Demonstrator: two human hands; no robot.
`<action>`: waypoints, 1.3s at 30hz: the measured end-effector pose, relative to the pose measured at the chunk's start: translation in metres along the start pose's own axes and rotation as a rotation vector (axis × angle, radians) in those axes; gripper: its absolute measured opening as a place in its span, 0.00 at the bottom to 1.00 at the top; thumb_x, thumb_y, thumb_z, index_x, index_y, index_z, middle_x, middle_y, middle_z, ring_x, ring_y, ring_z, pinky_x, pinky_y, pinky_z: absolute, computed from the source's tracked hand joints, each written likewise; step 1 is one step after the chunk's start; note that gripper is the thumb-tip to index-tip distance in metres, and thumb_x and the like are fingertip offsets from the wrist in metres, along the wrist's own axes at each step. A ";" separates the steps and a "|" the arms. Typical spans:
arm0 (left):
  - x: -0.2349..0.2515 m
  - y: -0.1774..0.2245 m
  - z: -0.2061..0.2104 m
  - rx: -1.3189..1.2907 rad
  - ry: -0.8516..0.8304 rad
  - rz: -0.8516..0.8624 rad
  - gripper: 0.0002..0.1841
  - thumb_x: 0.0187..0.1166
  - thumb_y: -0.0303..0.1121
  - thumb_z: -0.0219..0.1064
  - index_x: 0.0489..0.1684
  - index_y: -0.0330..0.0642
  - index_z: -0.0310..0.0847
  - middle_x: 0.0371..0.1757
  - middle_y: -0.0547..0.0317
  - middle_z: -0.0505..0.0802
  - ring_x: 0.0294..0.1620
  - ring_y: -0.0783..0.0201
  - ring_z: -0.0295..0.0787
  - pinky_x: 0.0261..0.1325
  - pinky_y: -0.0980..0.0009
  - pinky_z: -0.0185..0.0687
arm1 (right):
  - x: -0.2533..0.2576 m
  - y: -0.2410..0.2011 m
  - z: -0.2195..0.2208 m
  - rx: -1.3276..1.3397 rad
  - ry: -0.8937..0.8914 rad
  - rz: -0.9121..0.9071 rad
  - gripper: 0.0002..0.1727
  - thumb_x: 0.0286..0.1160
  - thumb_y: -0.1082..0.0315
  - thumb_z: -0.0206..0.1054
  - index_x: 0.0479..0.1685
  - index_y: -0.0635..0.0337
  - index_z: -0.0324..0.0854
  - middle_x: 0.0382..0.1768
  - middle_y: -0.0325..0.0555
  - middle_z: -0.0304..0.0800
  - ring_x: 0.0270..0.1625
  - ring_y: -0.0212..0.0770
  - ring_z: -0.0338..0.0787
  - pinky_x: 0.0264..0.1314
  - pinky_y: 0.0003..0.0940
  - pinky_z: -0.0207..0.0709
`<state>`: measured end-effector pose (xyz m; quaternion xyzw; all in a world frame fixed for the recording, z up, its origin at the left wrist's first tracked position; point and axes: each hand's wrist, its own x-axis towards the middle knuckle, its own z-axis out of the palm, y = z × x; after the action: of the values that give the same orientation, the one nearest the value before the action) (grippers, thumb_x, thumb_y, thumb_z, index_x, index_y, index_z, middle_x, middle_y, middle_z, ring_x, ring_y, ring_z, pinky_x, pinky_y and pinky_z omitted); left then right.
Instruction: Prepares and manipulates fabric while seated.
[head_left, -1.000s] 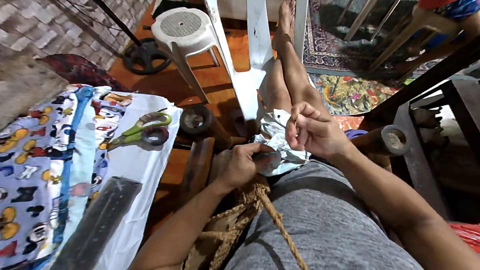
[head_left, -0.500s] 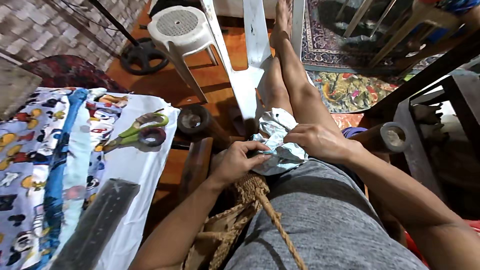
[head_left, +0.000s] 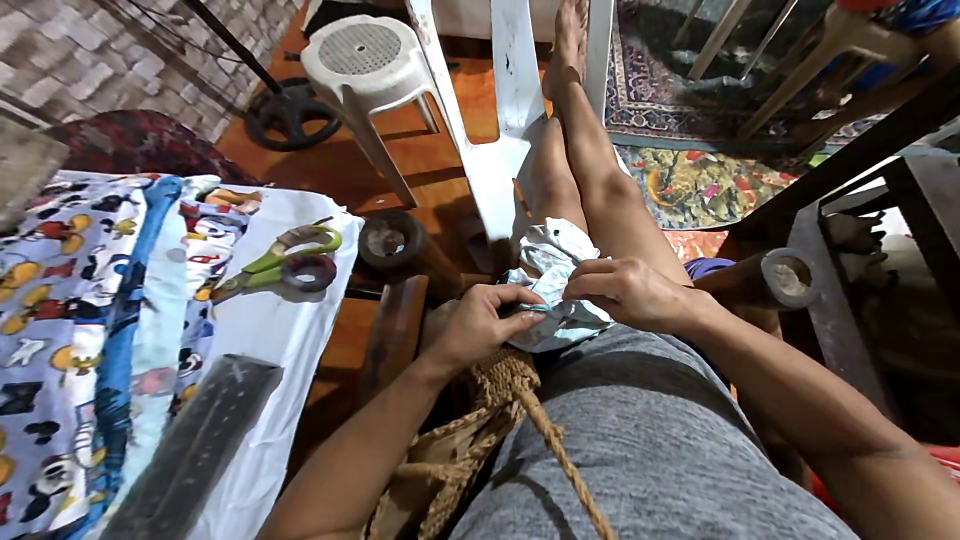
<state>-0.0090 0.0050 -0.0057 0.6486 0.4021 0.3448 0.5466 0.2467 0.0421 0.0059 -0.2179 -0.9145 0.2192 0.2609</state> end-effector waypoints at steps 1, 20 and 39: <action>0.000 0.000 0.000 0.003 0.006 0.000 0.05 0.73 0.21 0.71 0.40 0.39 0.90 0.36 0.73 0.94 0.34 0.83 0.88 0.43 0.84 0.86 | -0.001 0.000 -0.001 0.015 0.001 0.003 0.09 0.76 0.79 0.64 0.41 0.64 0.92 0.42 0.49 0.93 0.44 0.38 0.93 0.49 0.30 0.87; 0.000 -0.001 0.001 0.015 0.016 0.019 0.05 0.73 0.22 0.70 0.41 0.39 0.90 0.37 0.73 0.94 0.36 0.84 0.88 0.45 0.84 0.86 | -0.002 -0.003 0.000 0.063 0.067 0.034 0.08 0.76 0.76 0.66 0.38 0.63 0.93 0.42 0.46 0.95 0.45 0.32 0.93 0.51 0.24 0.85; 0.000 0.001 0.002 -0.004 0.044 -0.024 0.06 0.73 0.20 0.71 0.41 0.39 0.90 0.36 0.71 0.94 0.35 0.82 0.89 0.43 0.83 0.86 | -0.005 -0.005 0.002 0.280 0.074 0.082 0.07 0.76 0.76 0.67 0.39 0.67 0.92 0.39 0.44 0.95 0.44 0.25 0.92 0.52 0.19 0.85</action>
<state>-0.0072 0.0042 -0.0047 0.6348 0.4212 0.3530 0.5432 0.2478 0.0350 0.0048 -0.2244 -0.8551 0.3471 0.3129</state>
